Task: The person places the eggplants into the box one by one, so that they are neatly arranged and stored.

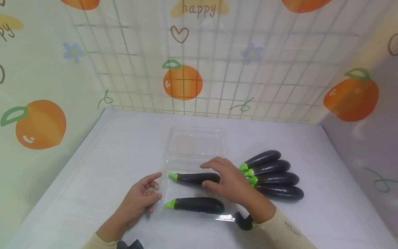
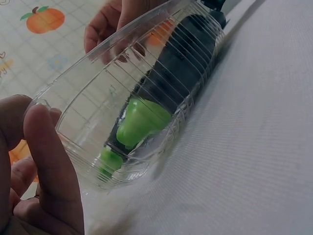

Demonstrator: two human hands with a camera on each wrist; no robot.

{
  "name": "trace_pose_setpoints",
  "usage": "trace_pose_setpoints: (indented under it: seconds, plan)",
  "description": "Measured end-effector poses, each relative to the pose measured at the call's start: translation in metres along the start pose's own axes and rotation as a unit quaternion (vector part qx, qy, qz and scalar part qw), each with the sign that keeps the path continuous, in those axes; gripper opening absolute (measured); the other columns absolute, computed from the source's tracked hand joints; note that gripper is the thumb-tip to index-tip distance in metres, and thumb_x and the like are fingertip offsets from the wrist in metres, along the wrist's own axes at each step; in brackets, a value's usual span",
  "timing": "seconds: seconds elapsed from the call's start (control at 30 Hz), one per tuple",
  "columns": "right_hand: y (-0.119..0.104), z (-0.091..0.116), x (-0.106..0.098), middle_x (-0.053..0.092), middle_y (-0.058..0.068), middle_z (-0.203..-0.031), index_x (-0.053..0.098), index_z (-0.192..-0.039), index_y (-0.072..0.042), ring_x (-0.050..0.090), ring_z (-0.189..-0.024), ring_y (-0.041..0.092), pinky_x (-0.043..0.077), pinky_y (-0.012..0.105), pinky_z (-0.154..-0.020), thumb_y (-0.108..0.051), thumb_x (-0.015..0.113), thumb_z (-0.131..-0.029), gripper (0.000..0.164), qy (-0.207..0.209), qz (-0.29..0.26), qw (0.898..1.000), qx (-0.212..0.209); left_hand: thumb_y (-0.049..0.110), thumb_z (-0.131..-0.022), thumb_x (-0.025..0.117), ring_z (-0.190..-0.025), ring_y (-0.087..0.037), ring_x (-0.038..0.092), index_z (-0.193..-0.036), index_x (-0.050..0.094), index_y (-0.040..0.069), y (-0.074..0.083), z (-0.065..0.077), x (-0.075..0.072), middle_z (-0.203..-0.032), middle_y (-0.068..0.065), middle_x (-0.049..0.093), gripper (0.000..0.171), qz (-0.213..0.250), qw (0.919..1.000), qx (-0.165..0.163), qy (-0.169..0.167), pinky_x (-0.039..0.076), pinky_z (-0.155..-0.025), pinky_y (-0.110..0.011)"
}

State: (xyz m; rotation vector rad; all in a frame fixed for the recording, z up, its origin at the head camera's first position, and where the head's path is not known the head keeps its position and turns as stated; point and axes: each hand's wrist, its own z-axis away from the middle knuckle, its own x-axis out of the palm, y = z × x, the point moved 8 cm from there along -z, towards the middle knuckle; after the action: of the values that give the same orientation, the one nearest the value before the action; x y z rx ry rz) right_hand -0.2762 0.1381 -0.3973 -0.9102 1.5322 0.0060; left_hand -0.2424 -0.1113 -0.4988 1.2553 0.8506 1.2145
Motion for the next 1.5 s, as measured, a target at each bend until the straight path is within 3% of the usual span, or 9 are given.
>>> trace_pose_setpoints:
  seconds: [0.33, 0.43, 0.57, 0.73, 0.93, 1.13, 1.27, 1.37, 1.5]
  plan:
    - [0.031, 0.022, -0.044, 0.065, 0.005, -0.125, 0.067, -0.128, -0.013, 0.062, -0.107, 0.029, 0.058, 0.049, -0.087, -0.019, 0.081, -0.086, 0.045, 0.061, 0.012, 0.995, 0.077, -0.004, -0.084, 0.071, -0.058, -0.006, 0.046, -0.149, 0.049, 0.01, -0.002, 0.0, 0.0, -0.103, -0.003, 0.048, 0.07, -0.001, 1.0, -0.007, 0.005, 0.05, -0.049, -0.02]
    - [0.052, 0.043, -0.061, 0.063, 0.008, -0.125, 0.066, -0.128, -0.012, 0.06, -0.106, 0.025, 0.056, 0.03, -0.086, -0.021, 0.082, -0.086, 0.046, 0.088, 0.031, 0.99, 0.102, -0.004, -0.084, 0.07, -0.058, -0.006, 0.046, -0.149, 0.048, 0.009, -0.001, 0.0, 0.0, -0.103, -0.003, 0.048, 0.07, -0.002, 1.0, -0.004, 0.004, 0.05, -0.049, -0.02]
    - [0.079, 0.074, -0.079, 0.06, 0.007, -0.125, 0.064, -0.13, -0.011, 0.051, -0.105, 0.002, 0.043, 0.004, -0.081, -0.021, 0.082, -0.086, 0.049, 0.121, 0.042, 0.984, 0.122, -0.003, -0.084, 0.071, -0.058, -0.006, 0.045, -0.149, 0.048, 0.008, 0.0, 0.002, -0.001, -0.103, -0.005, 0.048, 0.07, -0.006, 1.0, -0.003, 0.004, 0.05, -0.049, -0.02]
    - [0.099, 0.102, -0.087, 0.055, -0.005, -0.125, 0.062, -0.134, -0.009, 0.042, -0.104, -0.016, 0.039, -0.002, -0.083, -0.017, 0.082, -0.086, 0.052, 0.143, 0.019, 0.98, 0.136, -0.004, -0.084, 0.07, -0.058, -0.006, 0.045, -0.149, 0.049, 0.01, -0.002, 0.002, -0.004, -0.104, -0.005, 0.048, 0.069, -0.003, 0.9999, -0.009, 0.012, 0.05, -0.049, -0.02]
    - [0.108, 0.126, -0.089, 0.049, -0.03, -0.119, 0.061, -0.133, -0.003, 0.045, -0.104, -0.015, 0.04, -0.004, -0.082, -0.008, 0.083, -0.083, 0.055, 0.178, -0.008, 0.973, 0.143, -0.004, -0.085, 0.069, -0.057, -0.006, 0.044, -0.15, 0.047, 0.009, -0.001, 0.002, -0.001, -0.104, -0.004, 0.047, 0.07, -0.005, 0.9999, -0.009, 0.006, 0.05, -0.049, -0.019]
    - [0.117, 0.14, -0.094, 0.051, -0.03, -0.121, 0.061, -0.131, 0.0, 0.048, -0.105, -0.012, 0.04, -0.003, -0.083, 0.002, 0.083, -0.078, 0.057, 0.212, -0.03, 0.966, 0.142, -0.005, -0.085, 0.069, -0.057, -0.006, 0.044, -0.149, 0.047, 0.008, 0.003, 0.001, 0.001, -0.104, -0.005, 0.047, 0.069, 0.0, 1.0, -0.003, -0.001, 0.049, -0.049, -0.019]
    - [0.128, 0.148, -0.097, 0.048, -0.035, -0.119, 0.061, -0.132, -0.001, 0.042, -0.108, -0.019, 0.034, -0.005, -0.083, -0.006, 0.087, -0.078, 0.061, 0.217, -0.015, 0.962, 0.167, -0.005, -0.085, 0.069, -0.057, -0.006, 0.044, -0.15, 0.046, 0.007, 0.003, 0.0, 0.001, -0.103, -0.005, 0.047, 0.069, -0.001, 1.0, 0.0, -0.004, 0.049, -0.049, -0.019]
    - [0.136, 0.152, -0.095, 0.051, -0.023, -0.126, 0.06, -0.135, -0.003, 0.038, -0.114, -0.017, 0.026, -0.006, -0.084, -0.015, 0.089, -0.078, 0.066, 0.21, 0.009, 0.959, 0.188, -0.004, -0.085, 0.069, -0.057, -0.006, 0.044, -0.149, 0.047, 0.007, 0.002, 0.0, 0.0, -0.103, -0.005, 0.047, 0.069, -0.002, 1.0, -0.003, -0.001, 0.049, -0.049, -0.019]
    - [0.147, 0.154, -0.087, 0.049, 0.016, -0.14, 0.055, -0.141, -0.006, 0.038, -0.132, 0.018, 0.016, -0.005, -0.087, -0.022, 0.088, -0.079, 0.073, 0.18, 0.04, 0.961, 0.208, -0.004, -0.084, 0.07, -0.058, -0.005, 0.044, -0.15, 0.046, 0.006, 0.001, 0.002, 0.001, -0.103, -0.005, 0.047, 0.07, 0.003, 1.0, -0.007, 0.0, 0.049, -0.049, -0.019]
